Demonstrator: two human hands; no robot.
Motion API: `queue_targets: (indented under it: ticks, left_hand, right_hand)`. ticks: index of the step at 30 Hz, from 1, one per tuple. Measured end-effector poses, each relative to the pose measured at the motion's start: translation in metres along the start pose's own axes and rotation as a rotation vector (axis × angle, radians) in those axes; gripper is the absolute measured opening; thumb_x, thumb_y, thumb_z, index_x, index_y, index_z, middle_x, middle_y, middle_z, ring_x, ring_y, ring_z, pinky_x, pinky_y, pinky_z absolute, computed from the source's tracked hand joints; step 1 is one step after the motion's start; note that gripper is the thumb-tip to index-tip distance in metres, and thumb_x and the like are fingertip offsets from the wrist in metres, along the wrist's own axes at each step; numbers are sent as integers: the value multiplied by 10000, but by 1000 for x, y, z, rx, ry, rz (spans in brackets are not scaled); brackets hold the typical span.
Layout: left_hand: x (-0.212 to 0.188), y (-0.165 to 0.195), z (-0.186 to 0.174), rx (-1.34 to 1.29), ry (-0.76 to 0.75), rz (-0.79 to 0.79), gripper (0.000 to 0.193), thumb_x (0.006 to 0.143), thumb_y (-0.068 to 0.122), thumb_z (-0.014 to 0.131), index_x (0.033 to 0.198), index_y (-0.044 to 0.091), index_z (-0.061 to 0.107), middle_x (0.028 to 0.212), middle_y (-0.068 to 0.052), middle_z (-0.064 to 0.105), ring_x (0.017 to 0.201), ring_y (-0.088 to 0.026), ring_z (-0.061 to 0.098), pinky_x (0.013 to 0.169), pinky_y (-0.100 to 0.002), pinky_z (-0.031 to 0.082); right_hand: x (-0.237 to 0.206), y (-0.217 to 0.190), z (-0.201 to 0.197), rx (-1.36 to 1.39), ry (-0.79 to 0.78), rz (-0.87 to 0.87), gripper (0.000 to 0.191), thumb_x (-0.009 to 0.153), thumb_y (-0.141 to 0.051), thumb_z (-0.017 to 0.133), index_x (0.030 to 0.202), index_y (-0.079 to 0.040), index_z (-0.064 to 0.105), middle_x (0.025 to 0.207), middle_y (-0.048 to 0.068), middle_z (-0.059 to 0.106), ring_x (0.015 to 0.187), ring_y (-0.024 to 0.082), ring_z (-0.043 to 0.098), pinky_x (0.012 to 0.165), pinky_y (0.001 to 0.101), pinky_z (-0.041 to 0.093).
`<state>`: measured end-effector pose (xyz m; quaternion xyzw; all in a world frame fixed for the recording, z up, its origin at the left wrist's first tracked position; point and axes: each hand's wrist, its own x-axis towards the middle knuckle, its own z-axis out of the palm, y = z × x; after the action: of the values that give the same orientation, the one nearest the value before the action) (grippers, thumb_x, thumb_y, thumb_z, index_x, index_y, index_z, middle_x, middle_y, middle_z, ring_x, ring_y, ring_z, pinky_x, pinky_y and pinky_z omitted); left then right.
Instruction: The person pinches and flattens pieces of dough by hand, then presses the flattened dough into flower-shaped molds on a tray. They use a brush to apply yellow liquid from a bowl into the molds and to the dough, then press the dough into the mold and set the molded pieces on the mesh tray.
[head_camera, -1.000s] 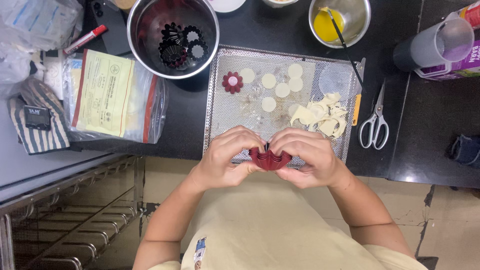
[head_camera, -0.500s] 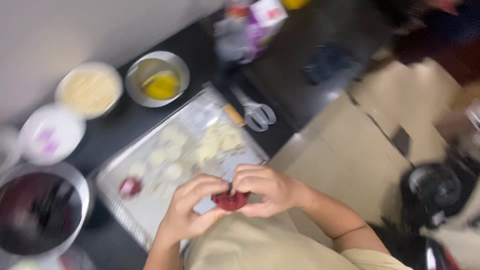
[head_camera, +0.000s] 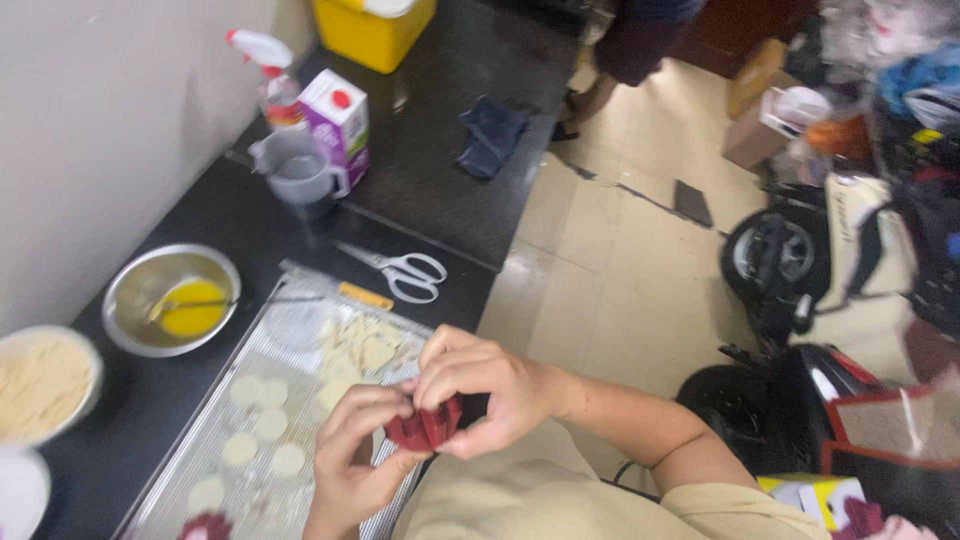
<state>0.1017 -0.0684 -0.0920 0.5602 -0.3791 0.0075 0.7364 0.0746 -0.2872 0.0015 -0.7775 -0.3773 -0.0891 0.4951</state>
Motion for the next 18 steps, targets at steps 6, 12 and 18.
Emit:
queue_targets:
  ticks: [6, 12, 18]
  left_hand:
    - [-36, 29, -16, 309, 263, -91, 512, 736, 72, 865, 1198, 19, 651, 1125, -136, 701, 1028, -265, 691, 913, -367, 552]
    - [-105, 45, -19, 640, 586, -360, 480, 741, 64, 853, 1177, 11, 661, 1088, -132, 713, 1010, -239, 694, 920, -345, 548]
    - [-171, 19, 4, 294, 1001, -487, 436, 846, 9, 768, 1248, -30, 603, 1157, -111, 668, 1099, -167, 652, 986, -316, 532]
  right_hand:
    - [39, 30, 24, 198, -268, -20, 384, 795, -67, 806, 1120, -12, 609, 1142, 125, 675, 1047, 289, 675, 927, 392, 563]
    - [56, 73, 106, 300, -555, 15, 394, 765, -79, 800, 1108, 0, 623, 1007, 124, 662, 934, 281, 673, 843, 367, 549]
    - [33, 115, 193, 454, -811, 134, 356, 800, -116, 823, 1095, -21, 648, 999, 109, 696, 944, 238, 706, 851, 355, 550]
